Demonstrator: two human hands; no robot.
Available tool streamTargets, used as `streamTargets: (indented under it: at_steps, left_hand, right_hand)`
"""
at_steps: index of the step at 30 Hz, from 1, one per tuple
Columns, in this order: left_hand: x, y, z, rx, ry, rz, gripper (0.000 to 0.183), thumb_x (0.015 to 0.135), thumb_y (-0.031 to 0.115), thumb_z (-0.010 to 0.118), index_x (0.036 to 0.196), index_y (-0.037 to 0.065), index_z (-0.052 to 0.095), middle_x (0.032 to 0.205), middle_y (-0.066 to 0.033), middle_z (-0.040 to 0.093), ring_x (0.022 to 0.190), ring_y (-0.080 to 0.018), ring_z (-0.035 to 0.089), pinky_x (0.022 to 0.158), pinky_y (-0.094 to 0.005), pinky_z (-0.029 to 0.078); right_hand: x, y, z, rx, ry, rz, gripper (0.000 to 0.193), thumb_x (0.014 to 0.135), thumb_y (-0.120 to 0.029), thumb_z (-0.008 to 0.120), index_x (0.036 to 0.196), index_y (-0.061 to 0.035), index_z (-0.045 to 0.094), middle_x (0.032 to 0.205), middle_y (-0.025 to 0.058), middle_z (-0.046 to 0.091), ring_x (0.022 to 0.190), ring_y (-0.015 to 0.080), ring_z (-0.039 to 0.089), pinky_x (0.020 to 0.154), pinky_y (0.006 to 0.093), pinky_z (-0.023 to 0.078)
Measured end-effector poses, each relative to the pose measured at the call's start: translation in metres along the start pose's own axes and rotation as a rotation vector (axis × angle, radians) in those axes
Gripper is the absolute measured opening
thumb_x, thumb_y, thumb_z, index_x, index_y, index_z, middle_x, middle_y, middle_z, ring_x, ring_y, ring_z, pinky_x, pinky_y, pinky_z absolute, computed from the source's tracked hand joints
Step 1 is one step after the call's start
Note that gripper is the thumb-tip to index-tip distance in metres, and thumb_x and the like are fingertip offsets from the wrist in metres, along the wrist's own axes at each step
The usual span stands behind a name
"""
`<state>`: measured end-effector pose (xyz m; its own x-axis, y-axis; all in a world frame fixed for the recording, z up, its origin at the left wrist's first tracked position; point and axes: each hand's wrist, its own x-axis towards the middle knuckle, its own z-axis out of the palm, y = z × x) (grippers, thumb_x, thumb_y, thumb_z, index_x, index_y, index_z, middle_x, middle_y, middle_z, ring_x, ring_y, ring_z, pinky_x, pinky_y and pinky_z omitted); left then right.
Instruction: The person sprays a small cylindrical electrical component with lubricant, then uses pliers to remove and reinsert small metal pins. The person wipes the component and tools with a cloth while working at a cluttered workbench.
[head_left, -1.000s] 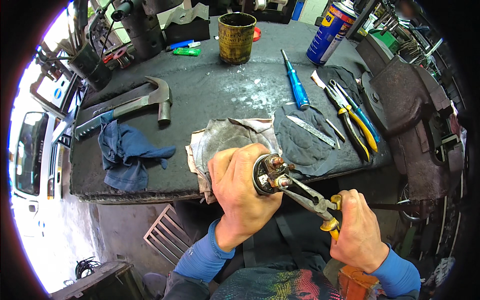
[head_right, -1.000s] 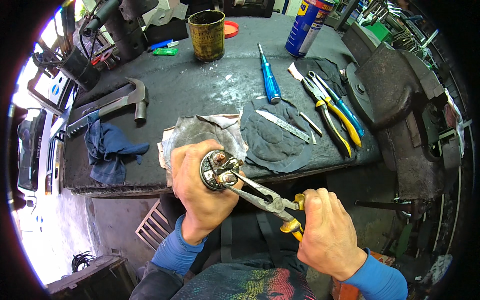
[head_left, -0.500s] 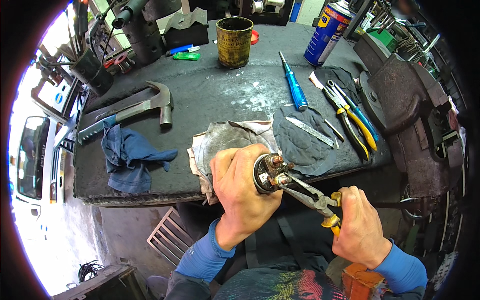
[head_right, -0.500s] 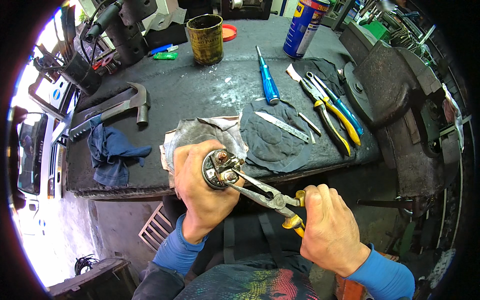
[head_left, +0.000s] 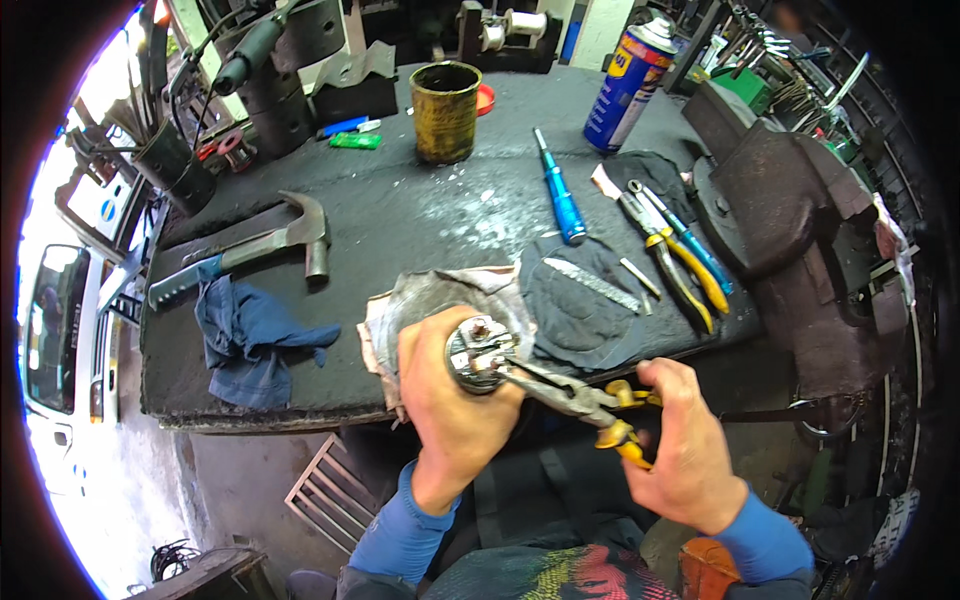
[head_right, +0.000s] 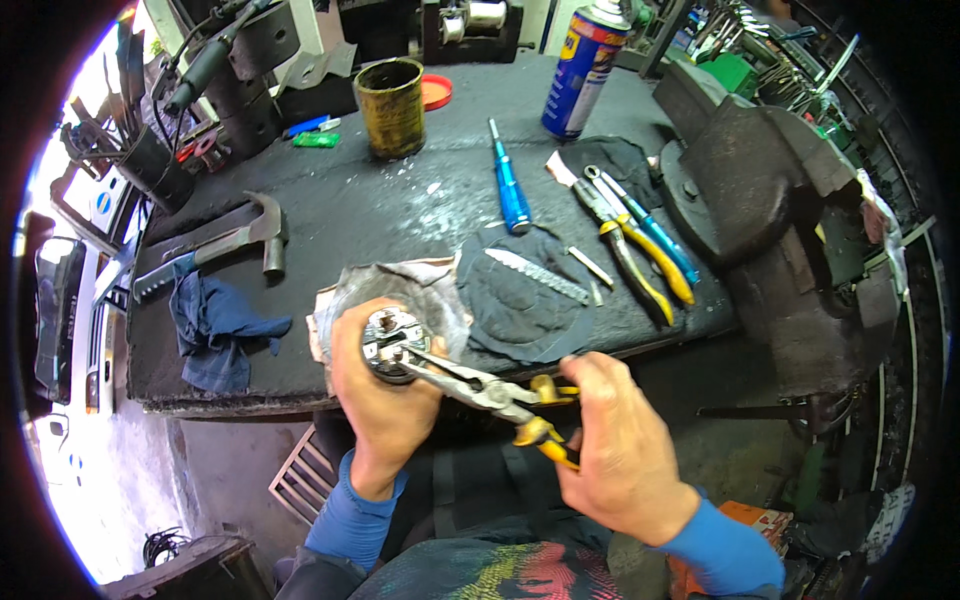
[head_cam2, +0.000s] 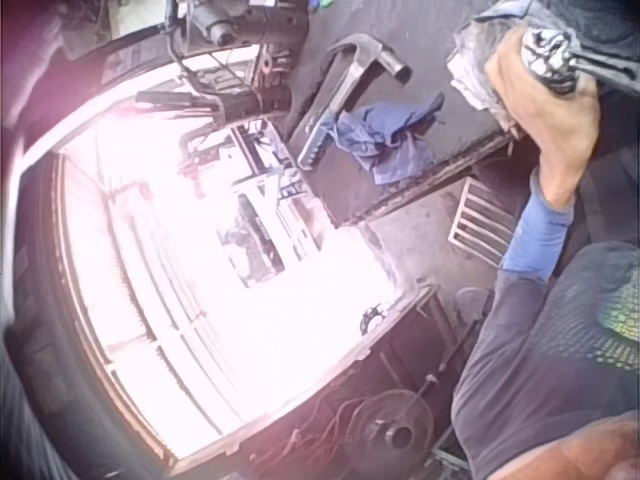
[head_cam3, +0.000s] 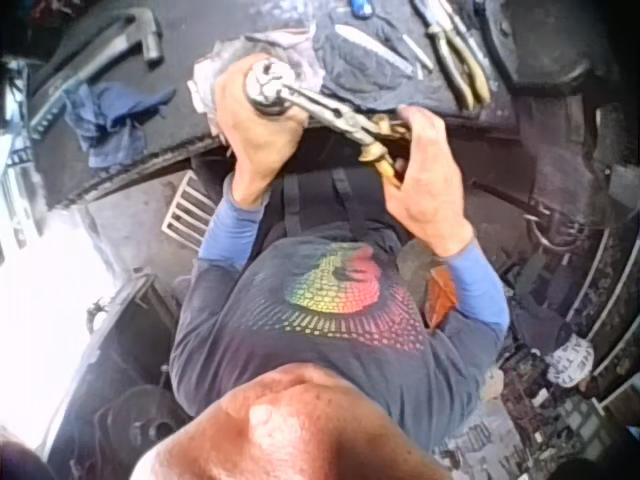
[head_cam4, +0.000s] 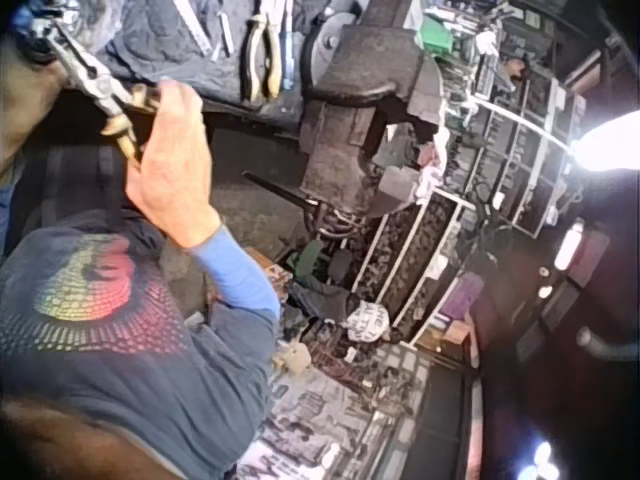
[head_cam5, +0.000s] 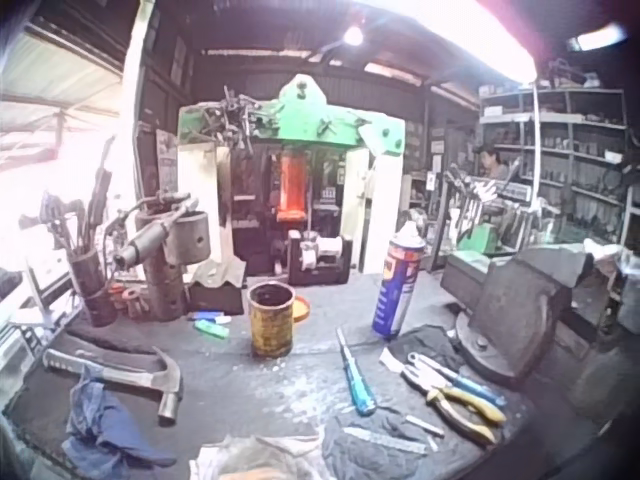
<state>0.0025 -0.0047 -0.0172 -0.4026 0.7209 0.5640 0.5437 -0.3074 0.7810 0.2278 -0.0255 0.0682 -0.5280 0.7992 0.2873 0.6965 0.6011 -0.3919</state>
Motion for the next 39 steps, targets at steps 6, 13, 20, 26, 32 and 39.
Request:
streamTargets:
  at_steps: [6, 13, 20, 26, 32, 39]
  left_hand:
    - [0.014, 0.004, 0.002, -0.004, 0.049, -0.099, 0.052, 0.078, 0.006, 0.097, 0.116, 0.003, 0.061, 0.100, -0.0027, 0.061, 0.092, -0.0140, 0.059, 0.086, -0.0298, 0.052]
    - [0.022, 0.001, -0.019, -0.165, -0.161, -0.320, 0.065, 0.077, 0.003, 0.092, 0.132, -0.002, 0.058, 0.115, -0.0087, 0.066, 0.109, -0.0187, 0.065, 0.099, -0.0354, 0.054]
    - [0.015, 0.009, -0.019, 0.118, 0.006, -0.331, 0.077, 0.066, 0.016, 0.104, 0.128, -0.001, 0.062, 0.120, -0.0166, 0.067, 0.110, -0.0266, 0.068, 0.099, -0.0392, 0.056]
    - [0.014, 0.008, -0.018, 0.156, -0.091, -0.248, 0.079, 0.066, 0.021, 0.103, 0.131, 0.001, 0.061, 0.123, -0.0166, 0.066, 0.117, -0.0336, 0.061, 0.102, -0.0445, 0.049]
    - [0.020, 0.000, -0.034, 0.030, -0.184, -0.286, 0.073, 0.069, 0.022, 0.101, 0.129, 0.003, 0.064, 0.119, -0.0158, 0.069, 0.113, -0.0357, 0.064, 0.102, -0.0457, 0.050]
    - [0.001, 0.012, -0.005, 0.300, -0.003, -0.153, 0.085, 0.066, 0.030, 0.105, 0.128, -0.001, 0.057, 0.119, -0.0163, 0.060, 0.111, -0.0287, 0.061, 0.101, -0.0413, 0.050]
  right_hand:
    - [-0.012, 0.015, 0.009, 0.024, 0.047, 0.049, 0.040, 0.071, 0.010, 0.073, 0.106, 0.0028, 0.056, 0.122, 0.0233, 0.060, 0.105, 0.0429, 0.062, 0.091, 0.0476, 0.053]
    - [-0.005, 0.062, -0.014, 0.057, 0.310, 0.249, 0.048, 0.082, -0.003, 0.079, 0.125, 0.0017, 0.059, 0.106, 0.0202, 0.062, 0.099, 0.0419, 0.064, 0.086, 0.0470, 0.053]
    - [0.051, 0.115, -0.004, -0.192, 0.266, 0.161, 0.046, 0.081, -0.001, 0.077, 0.124, -0.0002, 0.064, 0.115, 0.0213, 0.069, 0.108, 0.0427, 0.065, 0.094, 0.0512, 0.053]
    - [0.077, 0.116, 0.013, -0.209, 0.151, 0.164, 0.037, 0.082, 0.000, 0.078, 0.119, 0.0003, 0.071, 0.110, 0.0211, 0.074, 0.105, 0.0426, 0.068, 0.091, 0.0525, 0.053]
    - [0.081, 0.116, 0.014, -0.243, 0.073, 0.167, 0.037, 0.082, -0.002, 0.080, 0.118, -0.0015, 0.072, 0.109, 0.0187, 0.075, 0.104, 0.0396, 0.068, 0.090, 0.0517, 0.054]
    - [0.086, 0.115, 0.011, -0.258, 0.032, 0.161, 0.044, 0.077, -0.004, 0.083, 0.119, -0.0028, 0.072, 0.111, 0.0180, 0.075, 0.105, 0.0395, 0.068, 0.091, 0.0503, 0.055]
